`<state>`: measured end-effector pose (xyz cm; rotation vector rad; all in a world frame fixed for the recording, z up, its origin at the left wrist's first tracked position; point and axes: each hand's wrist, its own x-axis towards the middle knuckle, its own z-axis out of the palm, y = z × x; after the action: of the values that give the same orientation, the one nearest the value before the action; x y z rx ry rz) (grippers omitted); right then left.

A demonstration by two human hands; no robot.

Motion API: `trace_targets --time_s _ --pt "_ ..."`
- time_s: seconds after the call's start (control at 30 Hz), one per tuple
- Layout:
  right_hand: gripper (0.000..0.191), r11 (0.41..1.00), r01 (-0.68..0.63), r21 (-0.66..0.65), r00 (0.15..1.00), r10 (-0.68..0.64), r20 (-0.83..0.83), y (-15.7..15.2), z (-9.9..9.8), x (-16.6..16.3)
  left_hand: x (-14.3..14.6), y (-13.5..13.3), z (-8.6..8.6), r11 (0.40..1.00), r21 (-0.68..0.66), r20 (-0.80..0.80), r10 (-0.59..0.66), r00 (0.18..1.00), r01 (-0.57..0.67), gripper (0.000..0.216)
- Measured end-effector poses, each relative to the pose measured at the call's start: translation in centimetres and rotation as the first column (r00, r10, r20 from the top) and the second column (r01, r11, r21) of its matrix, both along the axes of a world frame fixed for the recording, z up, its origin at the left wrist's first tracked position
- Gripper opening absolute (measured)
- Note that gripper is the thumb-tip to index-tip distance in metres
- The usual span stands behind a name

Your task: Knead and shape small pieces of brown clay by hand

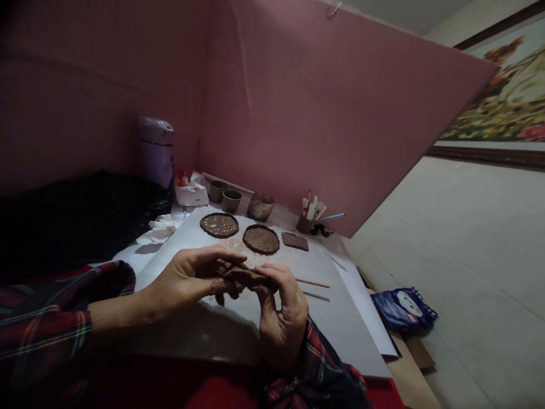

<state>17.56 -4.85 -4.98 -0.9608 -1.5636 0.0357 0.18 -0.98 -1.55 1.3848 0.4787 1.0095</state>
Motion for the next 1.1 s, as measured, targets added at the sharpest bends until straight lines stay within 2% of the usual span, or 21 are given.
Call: trace_targets --time_s 0.13,0.27,0.47,0.63,0.7,0.97,1.1 --pt "0.013 0.992 -0.103 -0.074 0.993 0.099 -0.057 -0.2 0.2 -0.1 -0.3 -0.1 0.6 0.999 0.039 -0.105 0.028 0.994 -0.024 0.019" --pt "0.013 0.972 -0.188 -0.138 0.981 0.178 -0.079 -0.6 0.6 -0.4 -0.4 -0.3 1.0 1.000 0.013 -0.108 0.006 0.994 -0.004 0.014" --pt "0.019 0.988 -0.114 -0.103 0.993 0.115 0.000 -0.4 0.6 -0.4 -0.3 -0.1 0.8 0.995 0.060 -0.065 0.084 0.994 -0.081 0.017" --pt "0.028 0.997 -0.044 0.059 0.993 0.037 0.114 -0.2 0.6 -0.2 0.0 0.0 0.2 0.996 -0.015 0.023 0.092 0.995 -0.092 0.026" --pt "0.031 0.995 -0.014 0.099 0.991 0.000 0.133 -0.2 0.6 -0.1 -0.1 0.1 0.1 0.997 0.000 0.043 0.074 0.996 -0.074 0.026" --pt "0.029 0.998 0.008 0.059 0.995 -0.014 0.100 0.1 0.2 0.1 -0.2 0.1 0.2 0.985 0.143 0.044 0.087 0.995 -0.092 0.025" --pt "0.026 0.999 0.003 0.053 0.992 -0.009 0.124 0.2 0.1 0.1 -0.3 0.2 0.1 0.979 0.191 0.078 0.061 0.995 -0.075 0.016"
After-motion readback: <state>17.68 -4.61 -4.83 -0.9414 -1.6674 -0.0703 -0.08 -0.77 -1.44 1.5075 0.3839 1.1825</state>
